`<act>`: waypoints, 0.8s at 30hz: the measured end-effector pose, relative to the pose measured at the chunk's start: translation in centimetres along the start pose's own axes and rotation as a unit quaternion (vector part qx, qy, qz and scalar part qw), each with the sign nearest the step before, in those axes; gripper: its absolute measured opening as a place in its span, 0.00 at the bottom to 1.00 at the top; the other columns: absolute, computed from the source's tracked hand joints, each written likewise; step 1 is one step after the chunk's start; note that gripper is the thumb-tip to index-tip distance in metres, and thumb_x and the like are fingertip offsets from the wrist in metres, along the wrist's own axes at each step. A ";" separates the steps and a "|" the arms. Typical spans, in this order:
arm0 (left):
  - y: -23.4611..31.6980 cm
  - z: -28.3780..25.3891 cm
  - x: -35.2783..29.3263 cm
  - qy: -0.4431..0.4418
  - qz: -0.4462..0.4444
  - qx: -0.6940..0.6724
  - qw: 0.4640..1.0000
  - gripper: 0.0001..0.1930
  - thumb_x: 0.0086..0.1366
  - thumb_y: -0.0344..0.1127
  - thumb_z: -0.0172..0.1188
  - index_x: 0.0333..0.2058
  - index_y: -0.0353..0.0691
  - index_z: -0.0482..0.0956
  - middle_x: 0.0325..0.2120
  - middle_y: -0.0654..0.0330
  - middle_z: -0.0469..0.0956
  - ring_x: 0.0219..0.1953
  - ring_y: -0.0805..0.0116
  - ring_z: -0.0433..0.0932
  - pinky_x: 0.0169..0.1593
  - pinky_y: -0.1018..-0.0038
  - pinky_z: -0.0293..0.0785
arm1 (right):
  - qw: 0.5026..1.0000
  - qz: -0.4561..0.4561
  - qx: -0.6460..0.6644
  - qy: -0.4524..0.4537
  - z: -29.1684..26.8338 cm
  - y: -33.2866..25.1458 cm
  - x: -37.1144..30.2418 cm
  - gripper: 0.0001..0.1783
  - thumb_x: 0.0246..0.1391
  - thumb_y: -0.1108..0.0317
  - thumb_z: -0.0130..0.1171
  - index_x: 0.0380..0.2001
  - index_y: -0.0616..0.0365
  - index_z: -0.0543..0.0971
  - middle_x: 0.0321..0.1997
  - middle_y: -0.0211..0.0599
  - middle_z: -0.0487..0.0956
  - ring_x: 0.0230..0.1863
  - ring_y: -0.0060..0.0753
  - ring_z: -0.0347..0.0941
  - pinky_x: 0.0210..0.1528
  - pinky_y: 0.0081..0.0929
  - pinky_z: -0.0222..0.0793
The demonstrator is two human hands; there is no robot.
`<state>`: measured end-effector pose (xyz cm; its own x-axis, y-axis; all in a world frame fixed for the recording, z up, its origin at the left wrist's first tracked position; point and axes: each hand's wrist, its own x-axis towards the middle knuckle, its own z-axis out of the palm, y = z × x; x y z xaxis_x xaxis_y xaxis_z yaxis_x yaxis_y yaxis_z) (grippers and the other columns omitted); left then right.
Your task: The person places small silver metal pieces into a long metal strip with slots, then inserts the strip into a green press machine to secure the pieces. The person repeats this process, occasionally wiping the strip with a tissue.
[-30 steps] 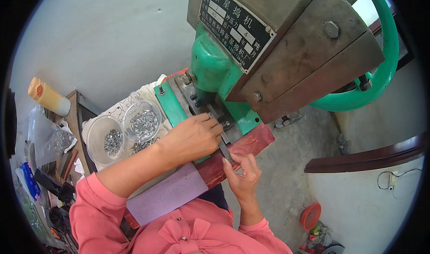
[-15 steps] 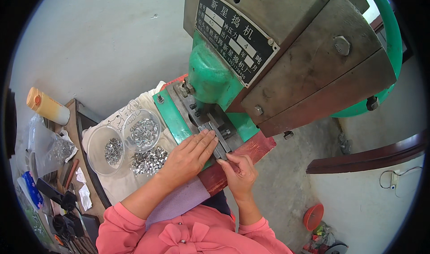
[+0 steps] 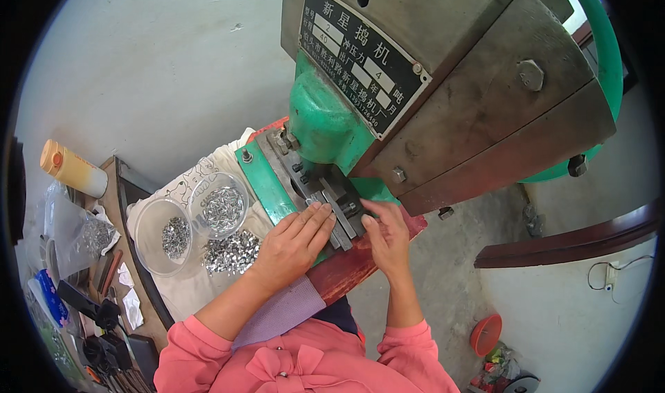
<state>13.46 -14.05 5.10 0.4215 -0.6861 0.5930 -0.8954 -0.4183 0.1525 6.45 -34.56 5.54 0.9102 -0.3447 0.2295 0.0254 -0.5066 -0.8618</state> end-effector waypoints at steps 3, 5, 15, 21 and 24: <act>0.1 0.0 0.2 0.003 -0.002 -0.003 1.000 0.18 0.60 0.32 0.56 0.50 0.35 0.79 0.55 0.52 0.77 0.57 0.58 0.78 0.55 0.68 0.74 | 0.997 -0.047 -0.039 -0.055 0.1 0.4 1.8 0.12 0.62 0.68 0.60 0.46 0.60 0.83 0.45 0.38 0.76 0.52 0.35 0.70 0.56 0.32 0.65; 0.1 0.1 0.1 0.005 -0.004 -0.002 1.000 0.18 0.60 0.32 0.56 0.49 0.36 0.79 0.54 0.53 0.77 0.57 0.59 0.78 0.54 0.68 0.74 | 0.994 -0.064 -0.033 -0.081 0.3 0.8 2.6 0.11 0.62 0.68 0.60 0.44 0.60 0.82 0.44 0.40 0.75 0.52 0.39 0.69 0.57 0.35 0.64; 0.1 0.5 0.0 0.013 -0.007 -0.001 1.000 0.17 0.61 0.33 0.56 0.49 0.37 0.80 0.54 0.54 0.77 0.57 0.60 0.77 0.53 0.69 0.74 | 0.991 -0.069 -0.044 -0.109 1.1 1.9 3.4 0.09 0.66 0.65 0.54 0.37 0.59 0.78 0.46 0.40 0.74 0.53 0.40 0.65 0.57 0.35 0.61; 0.1 0.8 -0.3 0.026 -0.011 0.003 1.000 0.18 0.61 0.33 0.56 0.50 0.37 0.79 0.55 0.54 0.77 0.57 0.61 0.78 0.53 0.68 0.74 | 0.990 -0.055 -0.020 -0.128 1.2 1.9 3.2 0.11 0.67 0.64 0.52 0.35 0.60 0.78 0.47 0.40 0.73 0.53 0.40 0.63 0.58 0.35 0.60; 0.2 0.8 -0.4 0.029 -0.014 -0.001 0.999 0.18 0.61 0.33 0.56 0.50 0.37 0.79 0.55 0.54 0.77 0.57 0.61 0.78 0.53 0.68 0.74 | 0.990 -0.036 -0.019 -0.133 1.1 2.3 3.3 0.12 0.67 0.63 0.52 0.35 0.60 0.78 0.48 0.40 0.73 0.55 0.40 0.63 0.60 0.35 0.59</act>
<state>13.29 -14.35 4.27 0.4381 -0.6387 0.6325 -0.8833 -0.4364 0.1711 9.92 -35.98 3.85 0.9834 -0.0888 0.1584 0.0834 -0.5541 -0.8282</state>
